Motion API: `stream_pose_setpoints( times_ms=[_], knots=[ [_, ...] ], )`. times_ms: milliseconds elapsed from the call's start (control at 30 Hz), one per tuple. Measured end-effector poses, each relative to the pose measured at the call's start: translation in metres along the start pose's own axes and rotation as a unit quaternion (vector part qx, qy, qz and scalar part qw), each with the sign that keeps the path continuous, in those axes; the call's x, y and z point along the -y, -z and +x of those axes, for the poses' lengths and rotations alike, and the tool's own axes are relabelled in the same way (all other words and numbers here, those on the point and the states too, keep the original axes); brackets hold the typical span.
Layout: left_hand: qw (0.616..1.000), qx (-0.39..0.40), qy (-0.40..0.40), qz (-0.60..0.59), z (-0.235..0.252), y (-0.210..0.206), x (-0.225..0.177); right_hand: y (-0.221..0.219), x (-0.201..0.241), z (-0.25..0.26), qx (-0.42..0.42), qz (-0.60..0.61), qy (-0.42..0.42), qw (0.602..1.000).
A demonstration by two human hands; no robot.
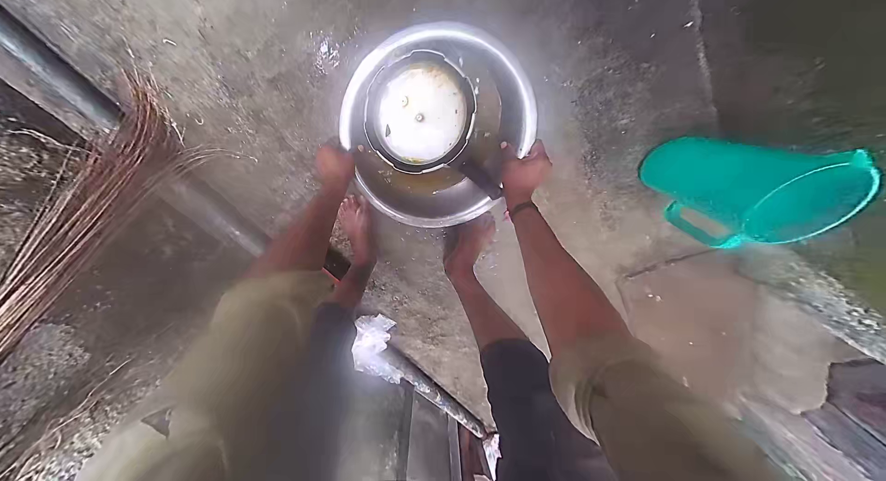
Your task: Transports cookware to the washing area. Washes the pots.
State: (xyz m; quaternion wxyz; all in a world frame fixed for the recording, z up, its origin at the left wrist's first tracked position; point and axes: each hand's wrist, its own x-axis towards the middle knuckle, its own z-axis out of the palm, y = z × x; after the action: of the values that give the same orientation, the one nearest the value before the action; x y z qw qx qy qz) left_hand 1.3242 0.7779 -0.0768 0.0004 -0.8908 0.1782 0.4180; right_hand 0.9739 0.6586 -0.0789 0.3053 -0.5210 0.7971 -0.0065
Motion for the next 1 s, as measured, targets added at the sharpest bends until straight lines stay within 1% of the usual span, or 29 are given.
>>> stream_pose_setpoints(
  times_ms=[100, 167, 233, 300, 367, 400, 433, 500, 533, 567, 633, 667, 700, 733, 767, 867, 933, 1000],
  knots=[
    [1.0, 0.01, 0.005, 0.003, 0.001, 0.001, 0.003, -0.011, -0.007, -0.005, -0.005, 0.005, -0.007, 1.0],
    [1.0, 0.004, -0.006, 0.027, -0.005, 0.006, 0.002, -0.017, -0.015, -0.009, 0.016, -0.005, -0.022, 1.0],
    [0.998, -0.04, -0.026, 0.037, -0.016, 0.01, -0.001, -0.016, -0.02, -0.017, 0.062, -0.037, -0.044, 0.996],
    [0.993, -0.106, -0.038, 0.021, -0.029, 0.014, -0.01, -0.01, -0.018, -0.02, 0.089, -0.066, -0.056, 0.992],
    [0.985, -0.149, -0.079, 0.024, -0.042, 0.01, -0.014, -0.005, -0.015, -0.025, 0.086, -0.091, -0.063, 0.99],
    [0.983, -0.147, -0.106, 0.023, -0.048, 0.005, -0.015, -0.002, -0.013, -0.026, 0.073, -0.097, -0.06, 0.991],
    [0.986, -0.114, -0.117, 0.013, -0.055, -0.002, -0.017, 0.001, -0.011, -0.03, 0.048, -0.09, -0.055, 0.993],
    [0.995, -0.033, -0.085, -0.042, -0.063, -0.02, -0.024, 0.006, -0.001, -0.032, -0.024, -0.047, -0.017, 0.998],
    [0.994, -0.01, -0.051, -0.093, -0.063, -0.03, -0.028, 0.008, 0.006, -0.032, -0.043, -0.016, 0.021, 0.999],
    [0.989, 0.001, -0.011, -0.146, -0.061, -0.043, -0.03, 0.009, 0.012, -0.03, -0.044, 0.009, 0.065, 0.997],
    [0.958, 0.029, 0.067, -0.278, -0.054, -0.067, -0.036, 0.007, 0.025, -0.027, 0.015, 0.041, 0.129, 0.991],
    [0.933, 0.044, 0.109, -0.339, -0.05, -0.077, -0.041, 0.003, 0.031, -0.025, 0.059, 0.051, 0.136, 0.988],
    [0.911, 0.06, 0.139, -0.383, -0.048, -0.083, -0.045, -0.005, 0.034, -0.022, 0.099, 0.069, 0.126, 0.985],
    [0.896, 0.067, 0.154, -0.411, -0.044, -0.088, -0.048, -0.015, 0.036, -0.018, 0.135, 0.098, 0.101, 0.981],
    [0.891, 0.071, 0.156, -0.421, -0.041, -0.092, -0.048, -0.026, 0.035, -0.013, 0.161, 0.131, 0.062, 0.976],
    [0.911, 0.06, 0.125, -0.389, -0.036, -0.093, -0.045, -0.055, 0.025, 0.003, 0.181, 0.216, -0.047, 0.958],
    [0.936, 0.042, 0.093, -0.335, -0.042, -0.08, -0.042, -0.062, 0.021, 0.004, 0.178, 0.262, -0.098, 0.943],
    [0.963, 0.036, 0.058, -0.262, -0.054, -0.056, -0.037, -0.058, 0.024, -0.005, 0.191, 0.28, -0.131, 0.932]
  ],
)
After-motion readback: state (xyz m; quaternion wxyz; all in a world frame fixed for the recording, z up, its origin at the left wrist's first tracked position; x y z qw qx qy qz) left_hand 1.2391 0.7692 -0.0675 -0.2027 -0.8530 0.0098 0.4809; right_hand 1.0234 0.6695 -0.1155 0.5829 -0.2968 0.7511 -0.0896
